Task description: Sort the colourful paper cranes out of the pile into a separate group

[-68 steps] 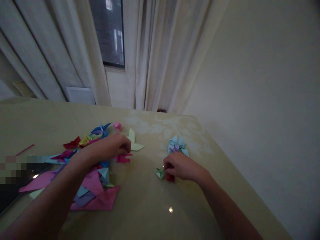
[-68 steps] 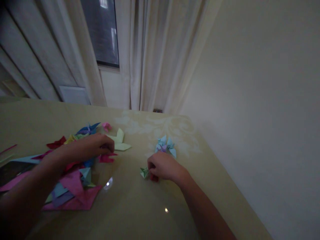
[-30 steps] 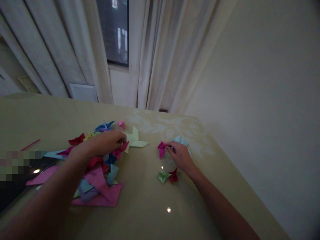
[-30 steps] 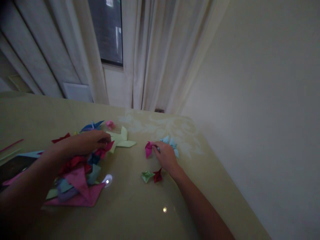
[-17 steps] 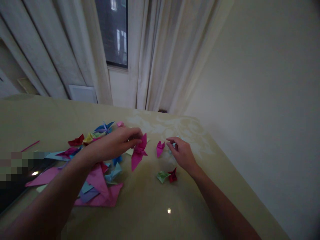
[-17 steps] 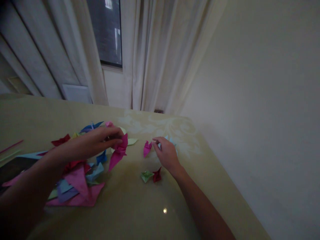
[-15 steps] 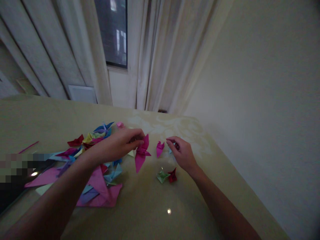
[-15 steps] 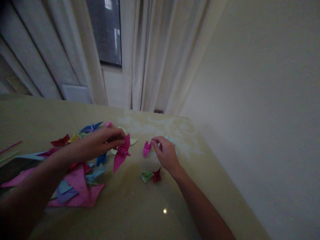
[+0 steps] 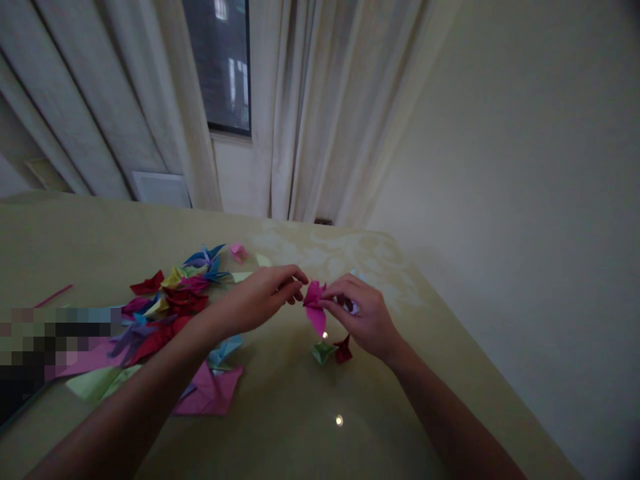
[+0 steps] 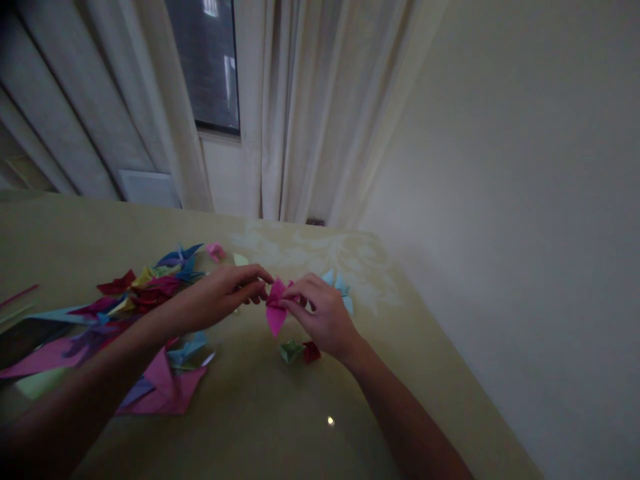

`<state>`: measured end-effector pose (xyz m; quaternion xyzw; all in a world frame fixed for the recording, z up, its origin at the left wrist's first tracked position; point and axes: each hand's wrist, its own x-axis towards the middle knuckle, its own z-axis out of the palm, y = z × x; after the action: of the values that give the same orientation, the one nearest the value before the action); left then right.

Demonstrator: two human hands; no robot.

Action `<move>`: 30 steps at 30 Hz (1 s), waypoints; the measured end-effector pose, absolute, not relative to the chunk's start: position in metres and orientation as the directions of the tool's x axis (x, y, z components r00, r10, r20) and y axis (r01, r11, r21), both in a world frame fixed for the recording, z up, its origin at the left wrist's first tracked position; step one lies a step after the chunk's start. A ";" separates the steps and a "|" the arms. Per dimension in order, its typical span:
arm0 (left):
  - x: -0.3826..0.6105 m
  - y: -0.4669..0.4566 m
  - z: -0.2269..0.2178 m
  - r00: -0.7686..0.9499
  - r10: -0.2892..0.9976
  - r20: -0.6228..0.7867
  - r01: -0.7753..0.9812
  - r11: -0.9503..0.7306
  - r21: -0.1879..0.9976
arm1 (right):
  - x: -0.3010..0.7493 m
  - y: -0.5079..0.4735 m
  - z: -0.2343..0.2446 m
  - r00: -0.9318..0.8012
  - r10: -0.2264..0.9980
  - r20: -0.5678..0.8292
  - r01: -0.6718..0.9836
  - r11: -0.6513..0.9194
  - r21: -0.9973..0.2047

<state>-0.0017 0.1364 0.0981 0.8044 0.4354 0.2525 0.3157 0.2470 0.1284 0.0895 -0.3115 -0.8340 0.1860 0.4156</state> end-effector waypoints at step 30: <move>-0.065 0.165 0.071 0.464 0.858 -0.221 0.809 -0.308 0.501 | 0.376 0.206 0.070 0.090 0.990 -0.110 0.991 -0.078 0.105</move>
<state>-0.0650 0.1652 0.0711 0.8076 0.5159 0.0433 0.2823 0.3759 0.2061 0.0699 -0.7343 -0.6746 0.0049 -0.0760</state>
